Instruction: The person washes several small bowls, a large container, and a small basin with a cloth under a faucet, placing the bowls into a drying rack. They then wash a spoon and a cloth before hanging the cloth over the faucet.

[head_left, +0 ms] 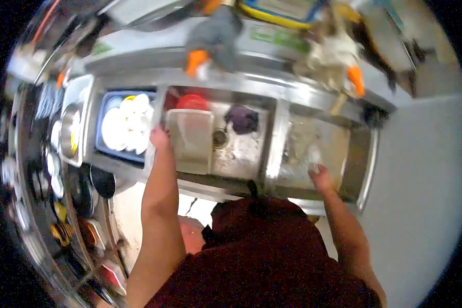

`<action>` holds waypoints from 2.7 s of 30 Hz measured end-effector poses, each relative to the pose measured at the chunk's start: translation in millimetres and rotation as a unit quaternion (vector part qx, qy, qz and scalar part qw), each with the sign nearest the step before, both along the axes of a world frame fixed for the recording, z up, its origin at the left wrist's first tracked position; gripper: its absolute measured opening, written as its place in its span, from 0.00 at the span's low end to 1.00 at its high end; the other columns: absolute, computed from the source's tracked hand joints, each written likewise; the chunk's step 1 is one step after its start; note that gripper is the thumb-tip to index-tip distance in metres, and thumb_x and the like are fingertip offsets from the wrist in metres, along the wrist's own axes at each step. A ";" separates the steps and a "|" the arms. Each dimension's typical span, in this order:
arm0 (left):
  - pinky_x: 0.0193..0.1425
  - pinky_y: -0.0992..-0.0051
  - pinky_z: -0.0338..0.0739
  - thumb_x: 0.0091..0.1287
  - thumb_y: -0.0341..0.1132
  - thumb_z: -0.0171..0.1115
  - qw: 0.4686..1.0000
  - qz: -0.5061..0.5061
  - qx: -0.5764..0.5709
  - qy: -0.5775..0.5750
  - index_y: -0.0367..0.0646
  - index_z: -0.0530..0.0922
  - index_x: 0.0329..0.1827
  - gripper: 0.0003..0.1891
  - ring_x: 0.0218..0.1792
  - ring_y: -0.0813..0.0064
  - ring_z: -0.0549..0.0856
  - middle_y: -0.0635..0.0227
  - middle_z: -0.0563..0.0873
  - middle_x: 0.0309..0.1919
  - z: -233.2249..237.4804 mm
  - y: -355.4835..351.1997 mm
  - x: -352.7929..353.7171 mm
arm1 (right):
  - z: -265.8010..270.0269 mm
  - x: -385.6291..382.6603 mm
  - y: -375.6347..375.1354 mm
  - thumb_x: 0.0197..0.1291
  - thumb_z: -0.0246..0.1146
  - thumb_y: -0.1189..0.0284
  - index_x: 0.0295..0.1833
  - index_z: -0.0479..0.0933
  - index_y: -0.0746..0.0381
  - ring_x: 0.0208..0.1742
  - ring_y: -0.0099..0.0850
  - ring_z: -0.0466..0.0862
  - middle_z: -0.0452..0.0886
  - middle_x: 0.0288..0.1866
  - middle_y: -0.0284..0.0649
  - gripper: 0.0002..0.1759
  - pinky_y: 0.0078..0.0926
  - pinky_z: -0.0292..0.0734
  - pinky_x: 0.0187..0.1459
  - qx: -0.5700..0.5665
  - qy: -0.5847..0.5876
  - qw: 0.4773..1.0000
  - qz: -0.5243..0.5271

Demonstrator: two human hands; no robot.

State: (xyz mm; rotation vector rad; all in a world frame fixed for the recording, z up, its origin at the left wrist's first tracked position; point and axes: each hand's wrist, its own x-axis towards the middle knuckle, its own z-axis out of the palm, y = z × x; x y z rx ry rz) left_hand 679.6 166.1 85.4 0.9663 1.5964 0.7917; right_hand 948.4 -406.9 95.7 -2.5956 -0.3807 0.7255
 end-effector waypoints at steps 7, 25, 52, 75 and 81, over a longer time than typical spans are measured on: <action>0.46 0.70 0.76 0.60 0.35 0.58 0.792 -0.561 0.241 0.019 0.44 0.78 0.46 0.13 0.40 0.60 0.83 0.59 0.82 0.41 28.6 -241.7 155.6 | -60.3 0.8 -78.4 0.50 0.67 0.65 0.37 0.77 0.66 0.24 0.26 0.75 0.80 0.25 0.38 0.15 0.28 0.71 0.28 0.354 0.183 0.882 -0.251; 0.60 0.54 0.70 0.62 0.42 0.55 0.334 -0.777 0.303 0.439 0.41 0.78 0.51 0.18 0.56 0.55 0.77 0.54 0.77 0.57 -317.8 -544.7 335.8 | 46.7 4.8 -192.1 0.53 0.64 0.73 0.45 0.77 0.64 0.37 0.27 0.78 0.81 0.38 0.37 0.13 0.26 0.74 0.42 0.091 0.195 0.920 -0.328; 0.60 0.56 0.70 0.49 0.28 0.65 0.687 -0.464 -0.342 -0.442 0.45 0.63 0.66 0.37 0.60 0.61 0.74 0.63 0.74 0.61 108.5 -258.9 262.8 | 155.6 59.7 102.7 0.59 0.58 0.70 0.49 0.70 0.59 0.43 0.29 0.78 0.78 0.43 0.36 0.13 0.32 0.78 0.36 0.520 0.340 0.718 -0.313; 0.44 0.66 0.78 0.66 0.45 0.59 0.767 -0.385 -0.370 -0.355 0.42 0.76 0.45 0.16 0.37 0.69 0.83 0.64 0.82 0.36 92.5 -271.6 310.3 | 137.6 43.4 182.7 0.52 0.62 0.70 0.55 0.71 0.63 0.52 0.46 0.78 0.77 0.51 0.51 0.23 0.52 0.60 0.63 0.477 0.243 0.830 -0.157; 0.42 0.66 0.78 0.67 0.45 0.57 0.774 -0.548 -0.285 -0.143 0.38 0.76 0.47 0.18 0.35 0.69 0.82 0.64 0.82 0.37 132.6 -257.0 329.1 | 145.3 65.0 166.9 0.43 0.62 0.75 0.48 0.75 0.57 0.53 0.42 0.76 0.78 0.45 0.44 0.21 0.51 0.61 0.62 0.080 -0.228 0.924 0.298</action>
